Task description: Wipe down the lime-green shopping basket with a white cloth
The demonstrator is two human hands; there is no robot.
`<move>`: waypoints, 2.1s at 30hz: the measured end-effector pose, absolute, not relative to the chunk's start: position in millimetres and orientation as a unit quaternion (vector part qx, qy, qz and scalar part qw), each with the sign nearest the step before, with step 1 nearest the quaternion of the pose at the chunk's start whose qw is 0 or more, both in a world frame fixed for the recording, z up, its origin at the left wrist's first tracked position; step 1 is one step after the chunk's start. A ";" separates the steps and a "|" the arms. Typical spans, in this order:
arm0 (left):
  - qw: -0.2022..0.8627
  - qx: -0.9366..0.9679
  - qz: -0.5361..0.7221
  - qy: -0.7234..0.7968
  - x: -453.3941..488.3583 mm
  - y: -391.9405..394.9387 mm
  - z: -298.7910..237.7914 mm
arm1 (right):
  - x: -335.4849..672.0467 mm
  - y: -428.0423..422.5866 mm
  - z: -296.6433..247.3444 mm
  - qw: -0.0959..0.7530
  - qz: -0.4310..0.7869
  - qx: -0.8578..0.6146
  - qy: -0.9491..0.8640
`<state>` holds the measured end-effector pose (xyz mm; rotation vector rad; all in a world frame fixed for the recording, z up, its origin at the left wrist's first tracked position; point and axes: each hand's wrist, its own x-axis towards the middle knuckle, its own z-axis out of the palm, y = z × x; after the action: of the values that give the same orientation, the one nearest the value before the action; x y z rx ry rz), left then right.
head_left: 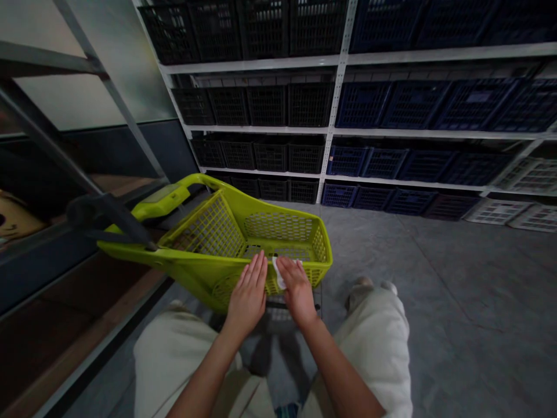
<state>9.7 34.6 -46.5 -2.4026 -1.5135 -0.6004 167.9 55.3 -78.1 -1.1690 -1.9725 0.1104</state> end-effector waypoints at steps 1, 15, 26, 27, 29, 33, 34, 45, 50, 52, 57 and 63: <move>0.125 -0.822 -0.201 -0.518 8.6 33.4 -47.2 | 183.2 54.0 -82.8 0.412 0.038 -0.470 -0.779; 0.123 -0.792 -0.227 -0.554 26.0 29.0 -46.3 | 203.5 51.9 -104.3 0.505 0.006 -0.567 -0.651; 0.137 -0.781 -0.207 -0.573 28.6 29.0 -52.7 | 180.9 60.5 -97.6 0.448 0.022 -0.457 -0.768; 0.137 -0.782 -0.206 -0.572 28.4 28.6 -52.1 | 196.2 59.2 -102.4 0.453 0.015 -0.467 -0.759; 0.137 -0.784 -0.209 -0.568 28.1 28.1 -51.7 | 226.5 56.3 -111.5 0.468 0.003 -0.498 -0.730; 0.134 -0.783 -0.217 -0.567 29.3 27.6 -53.3 | 255.9 52.0 -121.2 0.483 -0.016 -0.579 -0.657; 0.136 -0.782 -0.218 -0.568 30.0 27.6 -54.0 | 251.6 51.7 -120.8 0.480 -0.025 -0.599 -0.641; 0.162 -0.764 -0.200 -0.592 34.7 32.7 -65.2 | 141.1 60.2 -82.2 0.398 -0.009 -0.502 -0.768; 0.148 -0.772 -0.204 -0.583 34.7 29.7 -60.8 | 201.6 54.8 -99.1 0.394 -0.040 -0.509 -0.764; 0.142 -0.774 -0.205 -0.582 34.8 28.4 -58.6 | 229.2 52.9 -109.2 0.408 -0.043 -0.546 -0.730; 0.140 -0.773 -0.212 -0.581 36.8 28.0 -57.4 | 253.0 52.3 -123.9 0.434 -0.060 -0.641 -0.630; 0.153 -0.761 -0.211 -0.594 41.5 31.2 -63.0 | 182.2 58.8 -98.6 0.415 -0.069 -0.620 -0.662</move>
<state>41.5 31.2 -63.0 -2.1832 -1.7036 -0.6043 182.2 58.8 -98.6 -1.5579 -1.6632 -0.1731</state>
